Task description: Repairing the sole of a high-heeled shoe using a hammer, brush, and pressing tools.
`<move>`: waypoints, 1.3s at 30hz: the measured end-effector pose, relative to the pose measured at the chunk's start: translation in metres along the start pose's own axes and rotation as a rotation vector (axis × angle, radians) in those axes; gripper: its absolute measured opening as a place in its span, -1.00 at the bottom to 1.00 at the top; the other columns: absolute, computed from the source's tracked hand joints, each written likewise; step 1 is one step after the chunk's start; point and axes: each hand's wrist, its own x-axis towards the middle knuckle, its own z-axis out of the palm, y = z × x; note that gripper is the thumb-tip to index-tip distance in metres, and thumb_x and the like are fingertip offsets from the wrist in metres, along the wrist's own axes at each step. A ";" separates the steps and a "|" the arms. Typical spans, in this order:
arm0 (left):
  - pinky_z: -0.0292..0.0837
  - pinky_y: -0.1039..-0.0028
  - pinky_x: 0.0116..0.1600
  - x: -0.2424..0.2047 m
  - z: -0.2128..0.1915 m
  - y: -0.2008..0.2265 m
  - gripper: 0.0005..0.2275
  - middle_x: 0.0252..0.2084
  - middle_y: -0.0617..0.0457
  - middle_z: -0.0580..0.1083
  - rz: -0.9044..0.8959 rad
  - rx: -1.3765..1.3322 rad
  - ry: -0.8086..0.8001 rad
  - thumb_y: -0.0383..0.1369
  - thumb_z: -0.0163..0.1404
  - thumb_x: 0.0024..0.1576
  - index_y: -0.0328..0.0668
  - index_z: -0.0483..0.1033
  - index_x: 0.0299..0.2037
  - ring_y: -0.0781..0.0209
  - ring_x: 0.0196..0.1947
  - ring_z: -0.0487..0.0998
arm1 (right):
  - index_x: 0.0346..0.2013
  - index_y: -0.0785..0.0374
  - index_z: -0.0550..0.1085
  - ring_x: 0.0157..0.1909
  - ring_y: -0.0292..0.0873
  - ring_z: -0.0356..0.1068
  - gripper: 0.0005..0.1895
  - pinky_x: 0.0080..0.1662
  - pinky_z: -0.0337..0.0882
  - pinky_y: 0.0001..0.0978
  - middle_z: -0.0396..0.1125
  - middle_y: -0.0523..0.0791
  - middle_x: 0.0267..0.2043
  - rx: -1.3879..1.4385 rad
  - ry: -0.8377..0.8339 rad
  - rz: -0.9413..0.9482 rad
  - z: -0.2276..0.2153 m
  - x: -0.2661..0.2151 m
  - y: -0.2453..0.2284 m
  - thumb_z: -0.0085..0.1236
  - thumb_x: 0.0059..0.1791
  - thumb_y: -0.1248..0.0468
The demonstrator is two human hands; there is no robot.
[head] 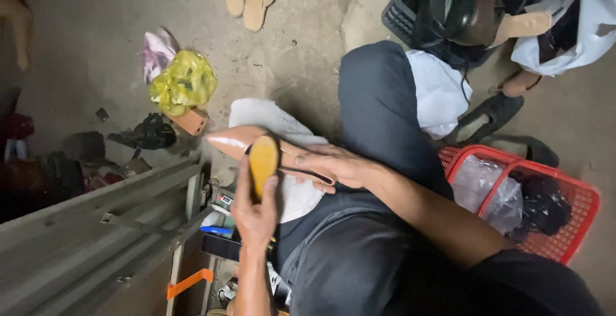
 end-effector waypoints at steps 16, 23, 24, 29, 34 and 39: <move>0.26 0.37 0.38 -0.021 -0.007 -0.035 -0.44 0.33 -0.21 0.38 -0.130 -0.134 -0.211 -0.34 0.10 0.14 -0.41 0.29 0.35 0.12 0.30 0.39 | 0.22 0.24 0.43 0.37 -0.13 0.28 -0.33 0.38 0.14 -0.28 0.34 0.00 0.33 -0.278 0.164 -0.133 0.002 -0.014 -0.029 -0.02 -0.04 -0.11; 0.27 0.29 0.34 -0.023 0.005 -0.034 -0.42 0.40 -0.28 0.27 -0.309 -0.217 -0.050 -0.30 -0.01 0.23 -0.39 0.14 0.43 -0.03 0.37 0.29 | 0.32 0.32 0.20 -0.56 -0.18 0.30 -0.53 -0.55 0.31 -0.39 0.44 0.18 -0.15 0.059 0.137 -0.672 -0.079 -0.091 -0.071 -0.10 0.11 0.30; 0.24 0.26 0.36 -0.022 0.005 -0.037 -0.45 0.41 -0.30 0.25 -0.270 -0.216 -0.010 -0.33 -0.04 0.26 -0.40 0.14 0.43 -0.07 0.40 0.26 | 0.46 0.27 0.09 -0.47 -0.20 0.39 -0.39 -0.45 0.47 -0.42 0.44 0.12 -0.12 0.030 0.207 -0.695 -0.092 -0.108 -0.081 -0.17 0.08 0.39; 0.27 0.29 0.23 -0.018 0.011 -0.038 -0.46 0.35 -0.25 0.29 -0.340 -0.100 0.033 -0.29 -0.05 0.30 -0.40 0.15 0.44 0.00 0.24 0.33 | -0.15 0.32 0.47 -0.57 -0.21 0.25 -0.51 -0.47 0.29 -0.42 0.39 -0.06 -0.36 0.024 0.843 -0.761 -0.123 -0.149 -0.122 -0.19 0.08 -0.07; 0.19 0.25 0.37 -0.010 0.015 -0.020 -0.49 0.41 -0.34 0.24 -0.260 -0.003 0.028 -0.29 -0.09 0.34 -0.47 0.14 0.42 -0.15 0.40 0.25 | -0.06 0.13 0.46 -0.47 -0.27 0.34 -0.47 -0.48 0.30 -0.47 0.43 -0.18 -0.29 0.070 1.110 -0.690 -0.185 -0.164 -0.147 -0.11 -0.01 -0.21; 0.36 0.22 0.22 -0.006 0.024 0.001 -0.51 0.33 -0.44 0.34 -0.243 0.130 0.182 -0.28 -0.05 0.37 -0.47 0.21 0.42 -0.26 0.28 0.40 | 0.03 0.06 0.37 -0.39 -0.34 0.46 -0.37 -0.51 0.37 -0.60 0.45 -0.25 -0.25 -0.097 1.122 -0.715 -0.244 -0.157 -0.166 -0.10 -0.06 -0.33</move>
